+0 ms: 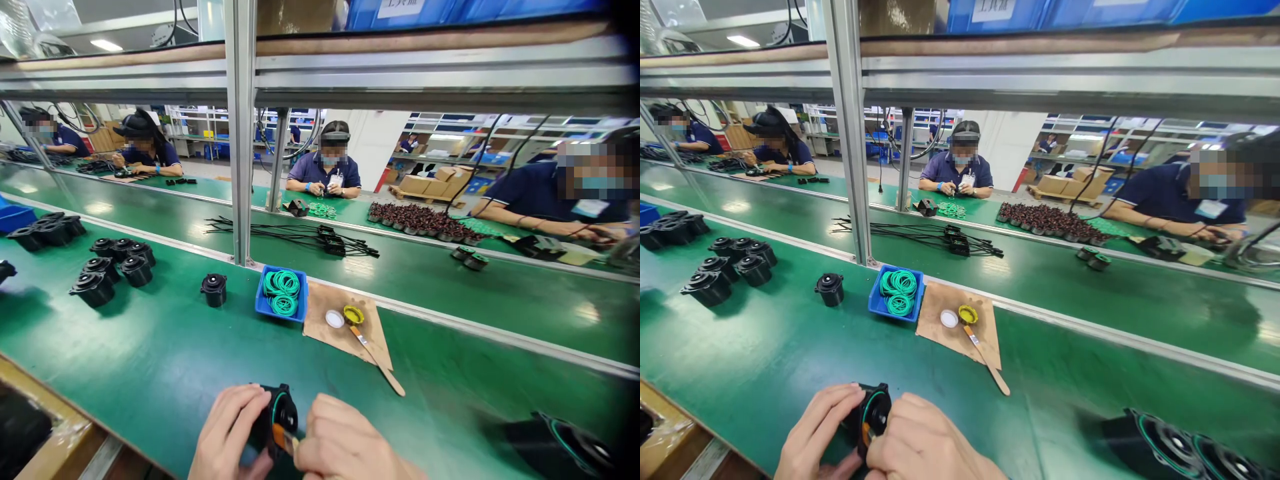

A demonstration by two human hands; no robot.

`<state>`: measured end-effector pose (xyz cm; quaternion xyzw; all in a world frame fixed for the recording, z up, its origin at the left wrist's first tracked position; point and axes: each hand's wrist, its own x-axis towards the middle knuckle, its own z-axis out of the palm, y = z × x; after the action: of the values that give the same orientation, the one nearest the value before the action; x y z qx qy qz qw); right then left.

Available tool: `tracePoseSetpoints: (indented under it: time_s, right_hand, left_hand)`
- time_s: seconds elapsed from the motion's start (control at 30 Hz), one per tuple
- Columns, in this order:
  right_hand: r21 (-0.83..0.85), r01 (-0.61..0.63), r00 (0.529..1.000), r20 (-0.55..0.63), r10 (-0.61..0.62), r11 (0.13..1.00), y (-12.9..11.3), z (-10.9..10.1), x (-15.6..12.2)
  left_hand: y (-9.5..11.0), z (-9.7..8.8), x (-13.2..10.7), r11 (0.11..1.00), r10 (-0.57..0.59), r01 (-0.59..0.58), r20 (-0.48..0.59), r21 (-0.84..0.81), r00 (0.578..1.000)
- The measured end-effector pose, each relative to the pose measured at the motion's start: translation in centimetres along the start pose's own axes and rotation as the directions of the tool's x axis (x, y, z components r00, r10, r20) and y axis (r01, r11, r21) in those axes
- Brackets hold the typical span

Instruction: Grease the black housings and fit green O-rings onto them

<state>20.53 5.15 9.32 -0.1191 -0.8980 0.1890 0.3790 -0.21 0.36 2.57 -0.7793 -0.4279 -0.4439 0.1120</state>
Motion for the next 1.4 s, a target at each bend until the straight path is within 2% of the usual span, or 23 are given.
tracePoseSetpoints:
  time_s: [0.13,0.3,0.37,0.5,0.63,0.73,0.87,0.93,1.0,1.07,1.1,1.17,1.27,1.33,1.4]
  right_hand:
    - [0.050,-0.038,0.999,-0.035,0.040,0.998,0.4,-0.6,0.1]
    - [0.037,-0.077,0.982,-0.168,0.082,0.996,1.0,-0.9,0.4]
    - [0.042,-0.079,0.979,-0.183,0.086,0.996,1.0,-0.9,0.5]
    - [0.066,-0.035,0.994,-0.105,0.042,0.997,0.4,-0.6,0.4]
    - [0.049,0.011,1.000,0.018,-0.012,0.999,0.1,-0.5,0.1]
    - [0.031,0.076,0.992,0.102,-0.078,0.997,0.2,-0.8,0.2]
    - [-0.016,0.085,0.978,0.193,-0.080,0.996,0.4,-2.0,0.6]
    - [0.001,0.049,0.991,0.122,-0.049,0.999,0.5,-2.6,0.6]
    - [0.063,-0.017,0.999,-0.048,0.020,0.998,0.8,-3.1,0.2]
    - [0.141,-0.100,0.968,-0.215,0.129,0.985,1.2,-3.4,-0.2]
    - [0.178,-0.148,0.945,-0.264,0.192,0.973,1.3,-3.4,-0.4]
    - [0.250,-0.248,0.907,-0.280,0.315,0.936,1.6,-3.3,-0.5]
    - [0.286,-0.386,0.893,-0.123,0.433,0.877,1.7,-3.1,0.0]
    - [0.231,-0.417,0.904,0.006,0.428,0.879,1.5,-2.8,0.5]
    - [0.178,-0.402,0.915,0.109,0.388,0.898,1.1,-2.3,0.8]
  left_hand:
    - [0.4,0.0,0.1,1.000,-0.004,0.004,-0.004,-0.008,1.000]
    - [0.7,-0.1,0.3,0.999,-0.018,0.018,0.010,-0.028,1.000]
    - [0.7,-0.1,0.4,0.999,-0.030,0.030,0.012,-0.033,0.999]
    - [0.6,0.0,-0.1,0.994,-0.094,0.095,0.019,-0.058,0.995]
    - [0.4,0.0,-0.9,0.959,-0.240,0.251,0.092,-0.131,0.966]
    - [0.4,0.0,-1.0,0.901,-0.368,0.391,0.147,-0.187,0.918]
    - [0.0,0.3,-1.1,0.799,-0.515,0.529,0.130,-0.285,0.847]
    - [-0.3,0.5,-1.5,0.698,-0.594,0.606,0.166,-0.382,0.787]
    - [-0.6,0.5,-2.0,0.530,-0.667,0.686,0.254,-0.499,0.700]
    - [-0.6,0.4,-2.4,0.346,-0.710,0.726,0.340,-0.595,0.617]
    - [-0.6,0.4,-2.4,0.277,-0.720,0.730,0.368,-0.625,0.588]
    - [-0.4,0.3,-2.5,0.212,-0.726,0.732,0.397,-0.647,0.562]
    - [-0.2,0.2,-2.5,0.246,-0.713,0.740,0.400,-0.626,0.576]
    - [-0.3,0.2,-2.7,0.329,-0.690,0.725,0.369,-0.605,0.622]
    - [-0.5,0.2,-3.2,0.453,-0.633,0.684,0.334,-0.571,0.699]
